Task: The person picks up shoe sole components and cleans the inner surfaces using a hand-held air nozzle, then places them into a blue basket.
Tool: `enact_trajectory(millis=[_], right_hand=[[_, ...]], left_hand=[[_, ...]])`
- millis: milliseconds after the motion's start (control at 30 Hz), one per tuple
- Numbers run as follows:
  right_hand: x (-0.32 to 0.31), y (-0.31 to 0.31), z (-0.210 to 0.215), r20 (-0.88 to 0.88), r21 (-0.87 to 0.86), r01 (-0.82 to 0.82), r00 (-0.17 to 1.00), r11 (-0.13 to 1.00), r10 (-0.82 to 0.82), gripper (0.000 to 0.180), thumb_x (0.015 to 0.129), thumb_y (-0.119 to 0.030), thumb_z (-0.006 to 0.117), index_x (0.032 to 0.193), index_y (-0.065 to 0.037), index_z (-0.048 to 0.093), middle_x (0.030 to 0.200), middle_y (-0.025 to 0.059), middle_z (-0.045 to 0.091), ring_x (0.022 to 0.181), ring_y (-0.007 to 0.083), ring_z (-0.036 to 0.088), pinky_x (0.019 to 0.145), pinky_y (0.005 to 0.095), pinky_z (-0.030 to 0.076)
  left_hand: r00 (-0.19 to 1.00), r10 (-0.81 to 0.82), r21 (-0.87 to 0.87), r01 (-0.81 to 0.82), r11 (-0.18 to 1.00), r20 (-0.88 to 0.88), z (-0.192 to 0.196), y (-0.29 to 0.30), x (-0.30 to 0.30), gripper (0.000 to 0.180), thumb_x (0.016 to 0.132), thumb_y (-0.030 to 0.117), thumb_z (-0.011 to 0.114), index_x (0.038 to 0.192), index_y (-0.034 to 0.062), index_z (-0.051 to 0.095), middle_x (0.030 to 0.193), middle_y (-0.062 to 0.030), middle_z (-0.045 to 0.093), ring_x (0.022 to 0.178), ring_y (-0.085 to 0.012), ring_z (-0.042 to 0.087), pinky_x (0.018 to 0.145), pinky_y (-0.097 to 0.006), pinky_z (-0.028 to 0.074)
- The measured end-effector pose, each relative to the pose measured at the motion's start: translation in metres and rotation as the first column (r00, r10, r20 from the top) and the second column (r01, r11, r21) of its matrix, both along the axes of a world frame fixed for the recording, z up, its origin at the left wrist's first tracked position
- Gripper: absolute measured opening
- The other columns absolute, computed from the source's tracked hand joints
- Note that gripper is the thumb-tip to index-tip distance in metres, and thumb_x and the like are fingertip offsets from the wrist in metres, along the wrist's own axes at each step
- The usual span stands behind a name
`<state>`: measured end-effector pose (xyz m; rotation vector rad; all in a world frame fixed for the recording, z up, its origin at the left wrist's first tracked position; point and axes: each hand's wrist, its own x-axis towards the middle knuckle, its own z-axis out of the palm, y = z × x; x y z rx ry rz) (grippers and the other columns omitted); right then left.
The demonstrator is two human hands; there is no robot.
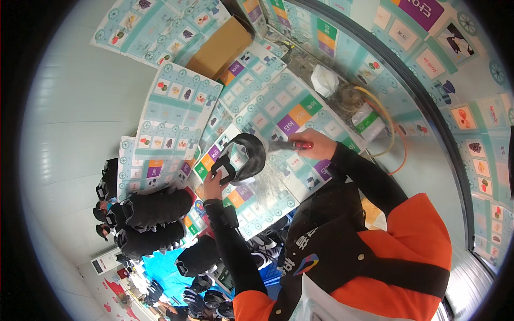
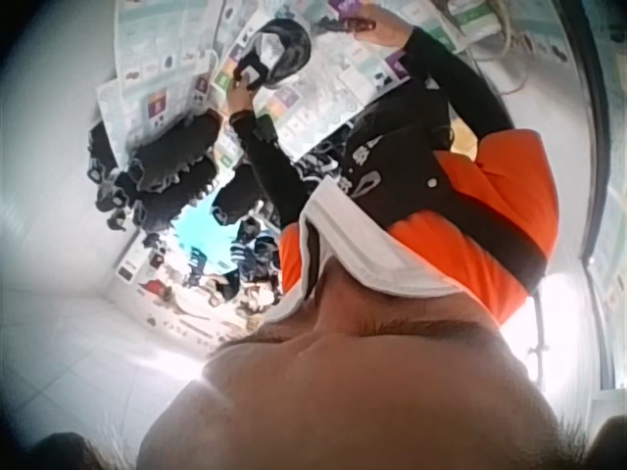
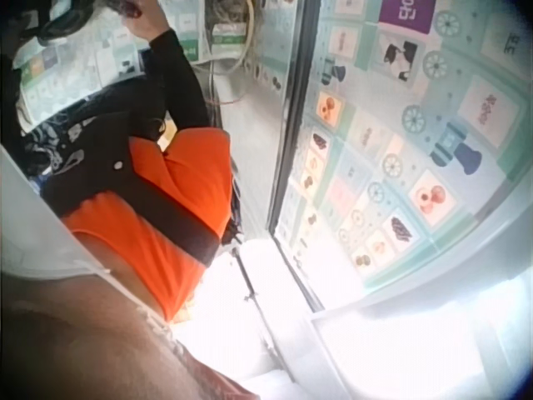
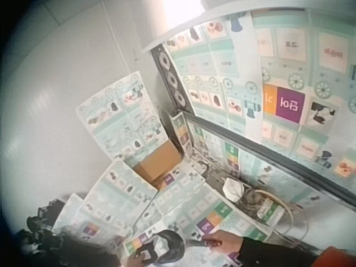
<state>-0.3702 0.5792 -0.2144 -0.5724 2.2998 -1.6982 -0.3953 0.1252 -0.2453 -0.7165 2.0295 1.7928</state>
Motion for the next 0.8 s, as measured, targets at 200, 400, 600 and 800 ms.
enact_trajectory(millis=[200,400,600,800], right_hand=[[0.006,0.007,-0.019,-0.013,0.019,0.074,0.997,0.997,-0.073,0.027,0.075,-0.01,0.062,0.101,-0.004,0.063,0.076,0.0193,0.061,0.072,0.0393,0.061,0.064,0.0416,0.044],[0.007,0.019,-0.008,0.048,0.034,-0.115,0.992,0.993,0.113,0.028,0.075,-0.008,0.06,0.102,-0.004,0.065,0.075,0.02,0.06,0.071,0.0404,0.06,0.063,0.0434,0.044],[0.003,0.028,-0.002,0.027,0.131,-0.124,0.992,0.984,0.121,0.026,0.076,-0.008,0.061,0.101,-0.005,0.065,0.076,0.0192,0.063,0.072,0.041,0.061,0.063,0.0451,0.044],[0.003,0.021,0.004,-0.093,0.129,-0.104,0.989,0.986,0.116,0.024,0.076,-0.008,0.061,0.099,-0.006,0.065,0.075,0.0165,0.063,0.072,0.0385,0.062,0.063,0.0422,0.044]], left_hand=[[1.0,-0.015,0.043,0.016,0.999,-0.021,-0.002,-0.007,-0.009,0.032,0.098,0.018,0.067,0.126,0.0052,0.06,0.104,-0.0077,0.07,0.09,-0.0215,0.071,0.071,-0.036,0.062],[0.998,-0.063,-0.019,0.062,0.998,-0.027,0.009,-0.019,-0.011,0.03,0.098,0.016,0.066,0.126,0.0048,0.06,0.103,-0.0063,0.07,0.088,-0.0194,0.071,0.07,-0.035,0.062],[0.979,-0.168,-0.046,0.164,0.985,-0.116,0.008,-0.024,-0.02,0.031,0.097,0.012,0.068,0.124,-0.001,0.06,0.1,-0.005,0.07,0.086,-0.014,0.069,0.072,-0.027,0.059],[0.892,-0.397,-0.295,0.328,0.897,-0.216,0.008,-0.015,-0.031,0.031,0.098,0.012,0.066,0.122,-0.0052,0.059,0.102,-0.0075,0.071,0.088,-0.011,0.067,0.077,-0.024,0.052]])
